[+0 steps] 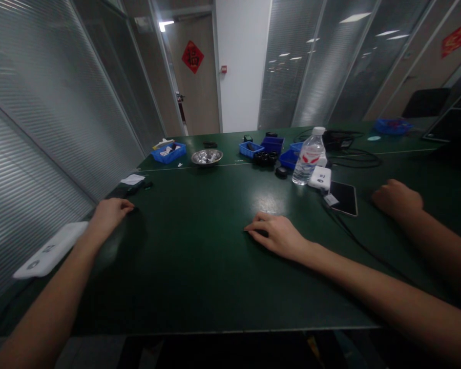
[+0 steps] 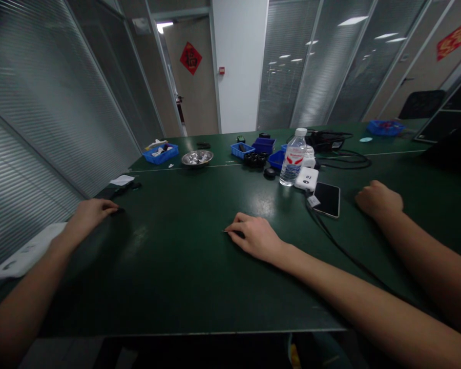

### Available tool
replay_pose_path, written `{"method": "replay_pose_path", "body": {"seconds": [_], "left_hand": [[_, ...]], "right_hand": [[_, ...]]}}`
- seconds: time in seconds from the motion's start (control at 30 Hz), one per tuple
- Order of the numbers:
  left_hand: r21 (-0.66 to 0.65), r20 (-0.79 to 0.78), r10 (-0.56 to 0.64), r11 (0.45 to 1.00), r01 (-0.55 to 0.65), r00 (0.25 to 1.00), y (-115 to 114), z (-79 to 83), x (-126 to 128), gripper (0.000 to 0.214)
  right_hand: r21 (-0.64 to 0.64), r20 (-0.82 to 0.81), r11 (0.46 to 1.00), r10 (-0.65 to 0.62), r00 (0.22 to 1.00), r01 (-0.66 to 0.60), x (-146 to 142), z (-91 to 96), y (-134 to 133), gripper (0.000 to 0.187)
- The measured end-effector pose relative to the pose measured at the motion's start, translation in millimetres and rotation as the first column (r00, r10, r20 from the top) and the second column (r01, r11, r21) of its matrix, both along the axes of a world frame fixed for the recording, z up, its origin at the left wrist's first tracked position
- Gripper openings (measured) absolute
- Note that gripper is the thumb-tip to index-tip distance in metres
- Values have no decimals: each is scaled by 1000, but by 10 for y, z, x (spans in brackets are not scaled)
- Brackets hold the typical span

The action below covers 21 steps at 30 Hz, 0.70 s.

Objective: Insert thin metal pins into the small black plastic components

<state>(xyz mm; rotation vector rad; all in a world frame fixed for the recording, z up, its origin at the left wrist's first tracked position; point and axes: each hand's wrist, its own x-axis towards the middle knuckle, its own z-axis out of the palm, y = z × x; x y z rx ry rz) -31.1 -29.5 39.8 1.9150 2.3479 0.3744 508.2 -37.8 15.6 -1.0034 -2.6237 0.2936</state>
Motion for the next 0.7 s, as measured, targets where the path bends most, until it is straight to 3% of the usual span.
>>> {"method": "replay_pose_path", "body": {"seconds": [0.37,0.7], "left_hand": [[-67,-235,22,997,-39,972,-88,51,230,32],[-67,-300,58,994,-82,952,-108,68,337,35]], "right_hand": [[2,-13,1000,11,1000,-11,-6,17,-11,29],[4,-21,1000,5,1000,-5,-2,21,-10,29]]}}
